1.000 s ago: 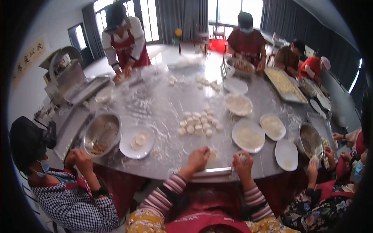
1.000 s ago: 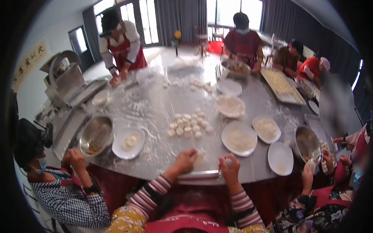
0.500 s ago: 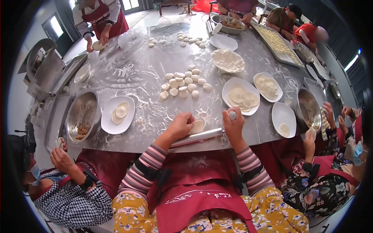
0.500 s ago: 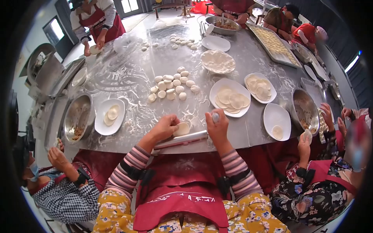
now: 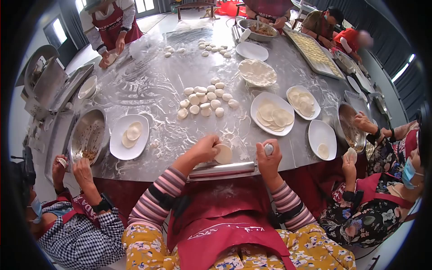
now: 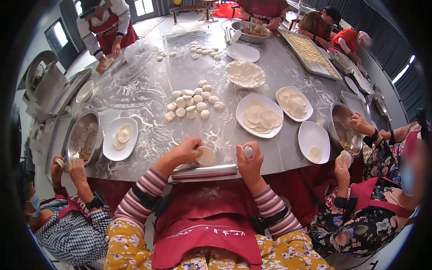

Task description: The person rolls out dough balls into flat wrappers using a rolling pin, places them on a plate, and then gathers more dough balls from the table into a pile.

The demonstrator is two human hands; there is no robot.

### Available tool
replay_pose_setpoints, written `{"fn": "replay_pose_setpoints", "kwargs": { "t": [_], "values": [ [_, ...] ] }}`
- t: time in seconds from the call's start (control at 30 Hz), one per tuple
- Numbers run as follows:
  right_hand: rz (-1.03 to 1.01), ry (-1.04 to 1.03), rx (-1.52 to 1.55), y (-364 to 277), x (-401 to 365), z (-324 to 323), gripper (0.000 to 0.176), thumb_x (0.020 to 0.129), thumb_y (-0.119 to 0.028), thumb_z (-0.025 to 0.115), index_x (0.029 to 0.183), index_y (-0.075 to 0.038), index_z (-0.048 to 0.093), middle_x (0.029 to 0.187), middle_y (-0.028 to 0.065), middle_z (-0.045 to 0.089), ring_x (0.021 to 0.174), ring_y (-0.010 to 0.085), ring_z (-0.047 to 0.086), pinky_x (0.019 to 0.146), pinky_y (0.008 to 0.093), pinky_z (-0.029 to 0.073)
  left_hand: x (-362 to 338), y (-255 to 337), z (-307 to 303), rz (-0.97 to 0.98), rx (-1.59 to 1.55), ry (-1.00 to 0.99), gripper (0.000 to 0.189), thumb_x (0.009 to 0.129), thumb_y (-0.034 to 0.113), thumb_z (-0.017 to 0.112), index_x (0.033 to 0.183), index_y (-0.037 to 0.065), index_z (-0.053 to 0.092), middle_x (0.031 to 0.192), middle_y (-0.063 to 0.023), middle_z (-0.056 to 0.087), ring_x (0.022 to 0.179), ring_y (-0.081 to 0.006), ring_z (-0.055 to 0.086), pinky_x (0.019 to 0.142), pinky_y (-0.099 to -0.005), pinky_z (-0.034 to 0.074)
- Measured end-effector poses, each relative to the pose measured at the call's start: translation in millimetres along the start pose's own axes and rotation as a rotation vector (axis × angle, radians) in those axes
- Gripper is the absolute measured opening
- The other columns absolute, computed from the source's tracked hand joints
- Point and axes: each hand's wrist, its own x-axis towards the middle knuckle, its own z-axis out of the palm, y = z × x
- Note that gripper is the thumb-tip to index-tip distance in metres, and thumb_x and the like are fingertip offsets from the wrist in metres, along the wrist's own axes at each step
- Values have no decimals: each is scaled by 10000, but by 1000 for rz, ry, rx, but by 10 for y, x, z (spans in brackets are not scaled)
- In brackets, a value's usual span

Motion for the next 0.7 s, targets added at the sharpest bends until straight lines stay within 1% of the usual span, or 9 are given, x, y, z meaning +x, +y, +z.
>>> {"fn": "replay_pose_setpoints", "kwargs": {
  "t": [0.07,0.17,0.33,0.4,0.47,0.5,0.57,0.63,0.7],
  "values": [
    [-139,57,-101,-52,140,116,201,789,-94,683,814,-39,492,577,115,514,484,267,528,474,355,421,-25,-46,40,55,-49,-17,189,776,131,551,897,10,632,847,-222,641,820,-357,620,738,-413,472],
    [-239,63,-144,128,475,416,208,787,-99,686,825,-38,491,566,125,521,494,290,542,475,365,422,-33,157,11,67,174,42,181,786,137,552,888,12,632,865,-220,642,844,-370,614,744,-416,471],
    [-236,43,-167,175,565,485,215,785,-102,690,831,-38,490,597,132,529,512,298,546,489,367,424,183,69,25,71,152,12,177,779,140,575,892,18,636,856,-210,643,829,-357,618,734,-412,473],
    [-242,34,-180,187,378,327,215,785,-98,691,828,-39,489,607,125,525,507,281,536,491,361,423,138,50,-14,180,233,-44,137,804,99,567,859,-20,609,764,-160,638,712,-236,612,660,-343,474],
    [-207,88,-191,113,134,138,200,810,-69,668,827,-41,471,600,27,512,521,122,527,452,279,404,79,33,-27,117,154,19,131,798,92,571,860,-19,605,748,-152,630,701,-219,606,652,-335,474],
    [-207,77,-190,90,60,83,200,810,-69,668,827,-41,471,600,27,512,521,122,527,452,279,404,61,22,-41,63,94,73,127,792,85,576,862,-18,601,731,-144,622,691,-203,599,645,-328,474],
    [-20,35,-68,62,-44,1,202,788,-53,680,817,-38,481,630,93,493,507,208,476,490,323,417,15,-15,-55,57,70,37,125,790,82,577,864,-17,598,721,-140,616,684,-196,595,643,-321,474],
    [-20,47,-61,68,102,128,197,788,-48,678,818,-36,484,617,93,480,507,204,470,490,316,415,-21,-19,-37,54,58,-3,123,788,78,579,866,-16,595,710,-135,610,676,-190,590,642,-314,474],
    [-175,97,-139,73,370,347,209,784,-72,687,830,-31,487,618,117,496,511,244,499,494,344,419,-30,32,-31,85,139,73,129,792,88,581,865,-17,599,725,-140,617,676,-200,595,642,-321,474]
  ]
}}
